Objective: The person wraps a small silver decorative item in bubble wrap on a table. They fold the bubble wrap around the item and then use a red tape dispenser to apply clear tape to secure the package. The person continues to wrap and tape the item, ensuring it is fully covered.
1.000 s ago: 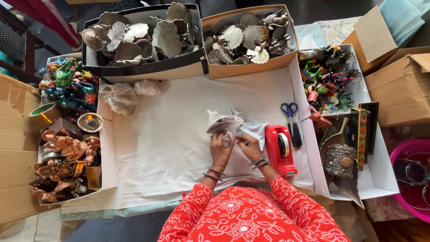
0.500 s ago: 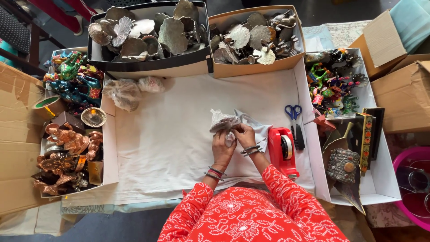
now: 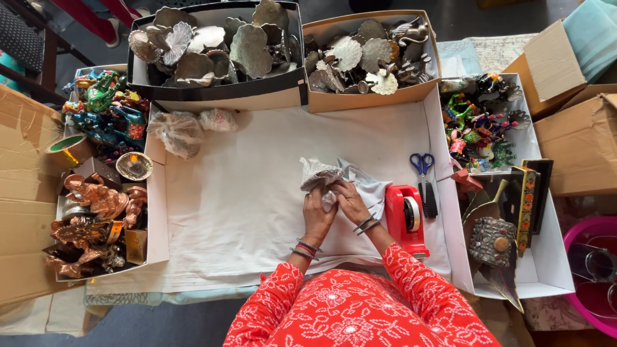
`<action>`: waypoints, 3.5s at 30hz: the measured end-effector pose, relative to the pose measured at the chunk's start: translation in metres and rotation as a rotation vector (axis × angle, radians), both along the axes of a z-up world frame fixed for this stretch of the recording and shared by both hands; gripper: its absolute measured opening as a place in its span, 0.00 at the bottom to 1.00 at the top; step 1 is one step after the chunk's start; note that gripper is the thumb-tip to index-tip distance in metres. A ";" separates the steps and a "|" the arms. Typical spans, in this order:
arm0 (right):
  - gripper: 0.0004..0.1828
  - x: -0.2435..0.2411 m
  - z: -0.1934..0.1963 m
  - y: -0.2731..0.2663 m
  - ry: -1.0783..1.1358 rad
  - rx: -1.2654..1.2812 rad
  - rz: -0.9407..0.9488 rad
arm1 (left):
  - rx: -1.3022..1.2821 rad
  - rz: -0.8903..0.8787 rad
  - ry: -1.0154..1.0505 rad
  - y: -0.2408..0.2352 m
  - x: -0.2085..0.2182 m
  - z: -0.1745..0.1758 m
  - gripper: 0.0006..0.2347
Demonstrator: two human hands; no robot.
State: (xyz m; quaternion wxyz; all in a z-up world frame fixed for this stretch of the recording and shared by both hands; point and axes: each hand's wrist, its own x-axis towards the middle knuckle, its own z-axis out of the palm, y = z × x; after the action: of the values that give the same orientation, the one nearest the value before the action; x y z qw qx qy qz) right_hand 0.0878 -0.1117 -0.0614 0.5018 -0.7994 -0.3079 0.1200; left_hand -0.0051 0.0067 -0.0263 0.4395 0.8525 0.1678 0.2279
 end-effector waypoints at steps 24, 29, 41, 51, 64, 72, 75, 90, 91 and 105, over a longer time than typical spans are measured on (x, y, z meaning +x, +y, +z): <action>0.18 0.014 0.039 0.008 0.280 0.074 -0.060 | 0.072 -0.045 0.053 0.004 -0.003 0.004 0.24; 0.20 0.017 0.021 0.005 0.685 0.450 0.027 | 0.157 -0.085 -0.006 0.006 -0.004 0.008 0.22; 0.13 0.016 0.015 -0.024 0.233 0.119 -0.182 | 0.097 -0.118 -0.012 0.013 -0.006 0.009 0.22; 0.10 -0.022 0.025 -0.016 0.104 0.090 -0.183 | -0.082 -0.072 -0.028 0.013 -0.007 0.021 0.22; 0.11 -0.018 -0.034 -0.020 0.465 0.340 -0.280 | -0.153 -0.143 -0.075 0.016 -0.015 0.017 0.21; 0.13 0.003 0.004 -0.009 0.678 0.499 -0.202 | -0.099 -0.224 -0.066 0.023 -0.018 0.012 0.23; 0.19 0.001 0.000 -0.013 0.685 0.401 -0.207 | -0.125 -0.210 -0.029 0.022 -0.017 0.016 0.21; 0.08 0.011 0.016 -0.013 0.490 0.345 -0.272 | -0.012 -0.220 -0.055 0.018 -0.019 0.015 0.16; 0.08 0.010 0.028 -0.007 0.491 0.341 -0.269 | -0.014 -0.216 -0.054 0.016 -0.021 0.016 0.16; 0.18 -0.065 0.108 0.063 -0.821 -0.648 0.099 | -0.286 -0.030 -0.111 0.019 -0.023 0.012 0.32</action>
State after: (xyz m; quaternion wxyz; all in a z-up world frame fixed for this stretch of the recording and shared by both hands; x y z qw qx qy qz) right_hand 0.0225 -0.0488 0.0467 0.0607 -0.8792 -0.4637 -0.0907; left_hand -0.0285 0.0257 -0.0144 0.5682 0.7698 0.1615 0.2419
